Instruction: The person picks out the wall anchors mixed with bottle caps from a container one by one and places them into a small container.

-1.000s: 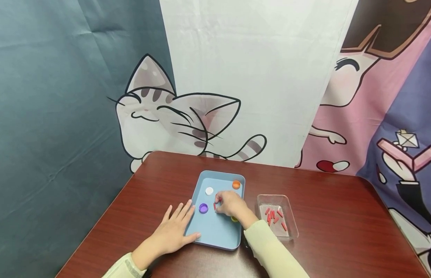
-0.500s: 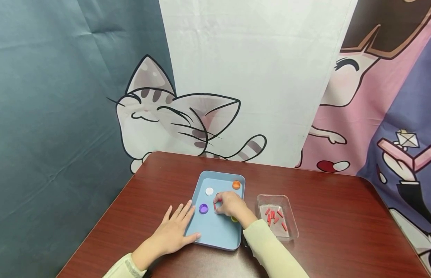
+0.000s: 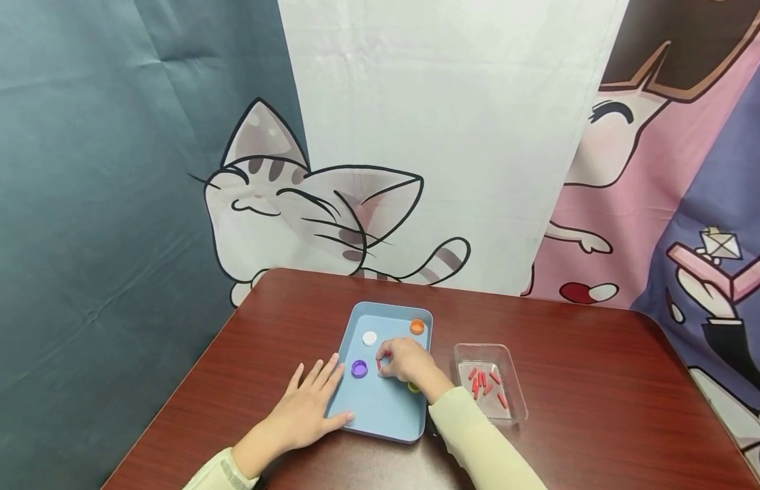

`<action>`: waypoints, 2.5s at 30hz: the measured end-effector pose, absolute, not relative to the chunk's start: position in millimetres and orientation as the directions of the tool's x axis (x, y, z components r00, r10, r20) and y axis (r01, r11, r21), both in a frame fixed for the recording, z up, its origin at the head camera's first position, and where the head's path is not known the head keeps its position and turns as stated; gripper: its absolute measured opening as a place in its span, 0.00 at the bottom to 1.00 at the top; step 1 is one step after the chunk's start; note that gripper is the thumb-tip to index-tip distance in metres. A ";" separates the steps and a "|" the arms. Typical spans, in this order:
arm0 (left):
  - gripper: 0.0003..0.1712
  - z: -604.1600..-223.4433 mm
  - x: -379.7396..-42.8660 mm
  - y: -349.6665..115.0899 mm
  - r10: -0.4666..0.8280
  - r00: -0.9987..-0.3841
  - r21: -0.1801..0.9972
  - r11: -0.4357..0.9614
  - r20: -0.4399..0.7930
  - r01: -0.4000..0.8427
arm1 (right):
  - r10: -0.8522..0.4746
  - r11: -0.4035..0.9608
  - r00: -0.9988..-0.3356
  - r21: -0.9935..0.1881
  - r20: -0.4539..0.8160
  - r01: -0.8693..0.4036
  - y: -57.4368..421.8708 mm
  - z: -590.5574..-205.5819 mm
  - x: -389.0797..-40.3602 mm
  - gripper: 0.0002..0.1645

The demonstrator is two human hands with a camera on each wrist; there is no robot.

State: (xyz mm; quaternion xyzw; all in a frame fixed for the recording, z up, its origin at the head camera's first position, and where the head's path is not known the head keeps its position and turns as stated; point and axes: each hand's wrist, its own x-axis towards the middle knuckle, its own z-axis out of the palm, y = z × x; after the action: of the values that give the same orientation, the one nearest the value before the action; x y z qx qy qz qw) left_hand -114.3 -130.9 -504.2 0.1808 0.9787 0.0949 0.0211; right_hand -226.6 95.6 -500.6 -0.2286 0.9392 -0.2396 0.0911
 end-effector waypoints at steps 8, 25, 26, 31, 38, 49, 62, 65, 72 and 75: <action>0.53 -504.1 -114.6 -130.9 0.358 -0.934 0.194 0.916 0.002 0.351 | -0.487 0.762 -0.873 -0.504 -0.031 -0.407 96.6 -502.0 -226.6 0.10; 0.53 -506.0 -114.2 -131.5 0.362 -0.932 0.181 0.916 0.007 0.357 | -0.520 0.680 -0.845 -0.538 0.125 -0.498 106.7 -495.9 -215.9 0.07; 0.53 -505.7 -114.3 -131.5 0.362 -0.932 0.178 0.917 0.008 0.358 | -0.515 0.679 -0.848 -0.543 0.128 -0.494 107.3 -494.5 -214.9 0.06; 0.54 -503.8 -115.5 -130.9 0.360 -0.933 0.175 0.918 0.005 0.356 | -0.479 0.676 -0.867 -0.574 0.134 -0.462 112.6 -485.6 -208.7 0.07; 0.54 -503.3 -116.4 -129.3 0.360 -0.933 0.181 0.918 -0.007 0.353 | -0.432 0.673 -0.890 -0.605 0.145 -0.425 123.0 -477.9 -200.5 0.08; 0.54 -504.8 -114.5 -129.9 0.364 -0.931 0.198 0.914 -0.008 0.355 | -0.412 0.662 -0.902 -0.637 0.130 -0.394 140.6 -472.7 -195.8 0.09; 0.53 -503.7 -114.7 -131.1 0.377 -0.926 0.206 0.905 0.014 0.372 | -0.380 0.637 -0.911 -0.668 0.161 -0.384 178.0 -464.2 -188.5 0.10; 0.53 -504.4 -114.5 -130.8 0.377 -0.926 0.212 0.904 0.017 0.372 | -0.350 0.643 -0.926 -0.684 0.139 -0.346 186.9 -461.5 -184.4 0.11; 0.53 -501.5 -114.3 -130.0 0.368 -0.930 0.215 0.908 -0.002 0.359 | -0.323 0.656 -0.936 -0.679 0.142 -0.330 205.5 -455.5 -177.3 0.12; 0.53 -502.2 -114.7 -130.5 0.368 -0.930 0.212 0.909 -0.003 0.359 | -0.323 0.667 -0.930 -0.654 0.177 -0.357 212.8 -453.6 -176.0 0.11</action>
State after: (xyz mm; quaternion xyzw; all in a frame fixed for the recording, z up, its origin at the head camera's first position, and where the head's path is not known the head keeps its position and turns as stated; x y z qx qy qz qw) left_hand -114.7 -130.5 -502.2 0.1860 0.9767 0.1045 0.0216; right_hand -176.0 212.8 -453.6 -0.1862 0.9127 -0.3630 -0.0231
